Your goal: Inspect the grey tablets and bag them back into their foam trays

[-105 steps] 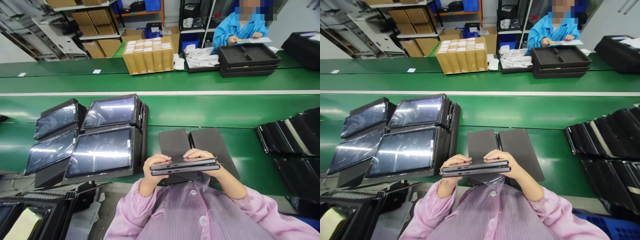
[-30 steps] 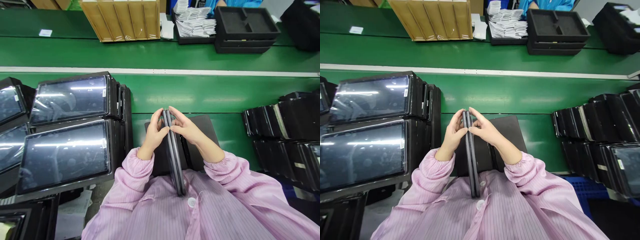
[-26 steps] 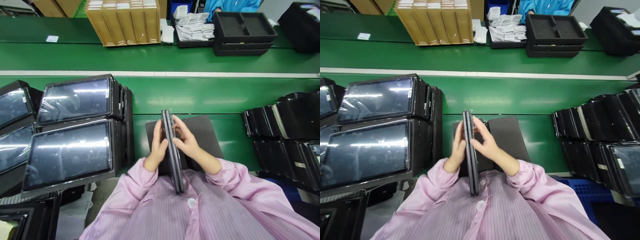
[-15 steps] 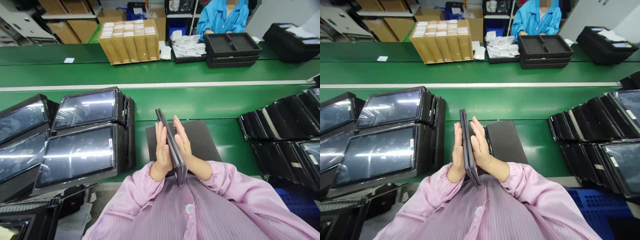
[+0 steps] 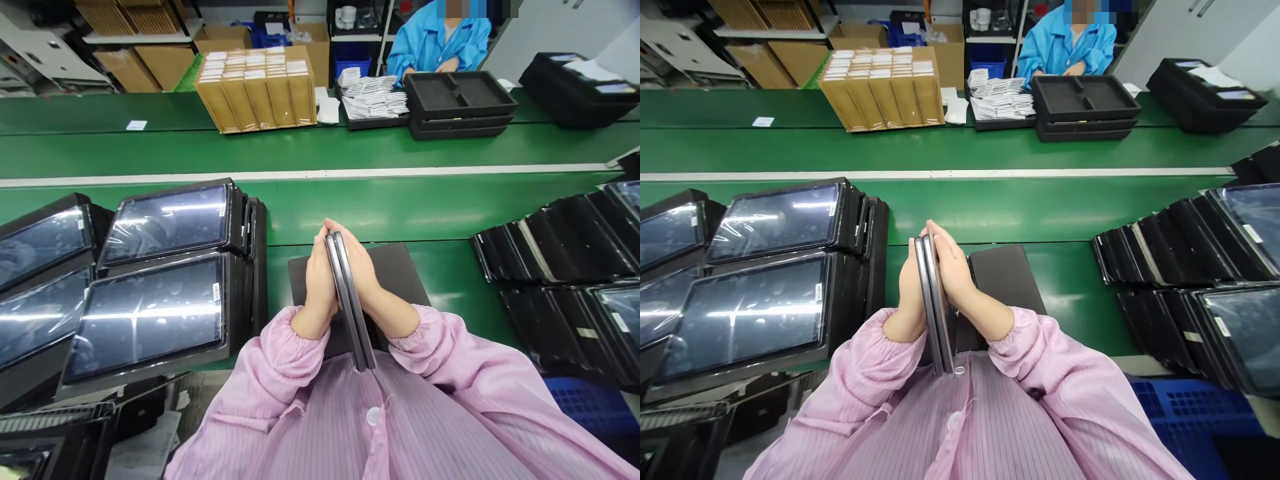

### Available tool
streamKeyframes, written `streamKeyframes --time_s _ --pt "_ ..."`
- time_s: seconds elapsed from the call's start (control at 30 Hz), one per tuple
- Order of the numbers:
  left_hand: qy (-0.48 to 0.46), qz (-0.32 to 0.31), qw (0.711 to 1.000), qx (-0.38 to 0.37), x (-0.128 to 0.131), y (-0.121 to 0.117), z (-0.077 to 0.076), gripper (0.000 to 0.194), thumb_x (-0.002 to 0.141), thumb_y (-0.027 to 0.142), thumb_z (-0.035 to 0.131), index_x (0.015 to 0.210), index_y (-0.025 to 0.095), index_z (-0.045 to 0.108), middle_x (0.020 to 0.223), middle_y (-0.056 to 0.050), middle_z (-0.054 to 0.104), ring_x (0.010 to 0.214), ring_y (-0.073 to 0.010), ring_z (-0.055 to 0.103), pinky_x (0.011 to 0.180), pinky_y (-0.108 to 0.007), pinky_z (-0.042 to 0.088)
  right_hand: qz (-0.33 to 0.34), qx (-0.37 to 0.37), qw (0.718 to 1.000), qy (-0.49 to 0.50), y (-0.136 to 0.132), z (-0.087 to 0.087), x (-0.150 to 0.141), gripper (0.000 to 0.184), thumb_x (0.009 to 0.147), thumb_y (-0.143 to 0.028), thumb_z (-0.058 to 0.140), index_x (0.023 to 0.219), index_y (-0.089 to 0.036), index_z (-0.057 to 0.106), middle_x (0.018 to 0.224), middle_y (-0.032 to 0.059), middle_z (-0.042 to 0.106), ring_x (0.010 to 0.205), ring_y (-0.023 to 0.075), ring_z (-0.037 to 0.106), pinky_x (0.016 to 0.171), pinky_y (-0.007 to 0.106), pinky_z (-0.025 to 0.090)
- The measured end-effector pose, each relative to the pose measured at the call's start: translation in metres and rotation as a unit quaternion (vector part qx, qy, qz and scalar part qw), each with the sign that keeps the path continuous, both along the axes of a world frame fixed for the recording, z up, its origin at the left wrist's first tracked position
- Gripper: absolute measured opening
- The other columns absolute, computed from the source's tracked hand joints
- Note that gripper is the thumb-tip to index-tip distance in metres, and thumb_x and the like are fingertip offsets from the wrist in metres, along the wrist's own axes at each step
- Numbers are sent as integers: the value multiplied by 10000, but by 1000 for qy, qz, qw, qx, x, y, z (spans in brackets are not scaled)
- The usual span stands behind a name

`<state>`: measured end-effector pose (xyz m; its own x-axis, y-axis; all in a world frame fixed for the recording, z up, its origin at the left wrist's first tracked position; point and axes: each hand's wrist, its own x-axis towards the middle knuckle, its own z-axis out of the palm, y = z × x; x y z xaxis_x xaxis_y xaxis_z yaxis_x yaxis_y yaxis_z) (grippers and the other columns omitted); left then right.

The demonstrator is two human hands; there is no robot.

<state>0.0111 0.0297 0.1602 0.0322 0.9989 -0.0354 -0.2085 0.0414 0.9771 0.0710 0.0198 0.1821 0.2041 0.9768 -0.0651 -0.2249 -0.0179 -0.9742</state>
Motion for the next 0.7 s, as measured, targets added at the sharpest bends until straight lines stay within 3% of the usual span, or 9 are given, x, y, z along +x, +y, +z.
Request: streamKeyframes --time_s 0.3,0.57,0.7 --pt "-17 -8 998 -59 2 7 18 448 932 475 371 1186 182 595 1268 -79 609 1258 -267 496 1083 -415 391 -16 9 1000 21 11 -8 3 410 888 -382 416 1232 -220 568 1239 34 609 1166 186 553 1055 345 412" --pt "-5 11 990 -137 6 -1 34 380 962 329 318 1222 180 551 1330 -72 569 1273 -186 482 1108 -346 337 -24 -23 998 51 6 -2 5 410 848 -384 466 1181 -184 599 1199 51 638 1086 201 598 1000 352 453" --pt "24 15 995 -98 5 -13 33 382 956 342 305 1217 197 544 1324 -73 567 1251 -180 495 1071 -332 366 -5 -13 997 71 -2 0 8 422 832 -396 502 1188 -191 599 1285 53 586 1161 214 554 1018 352 430"
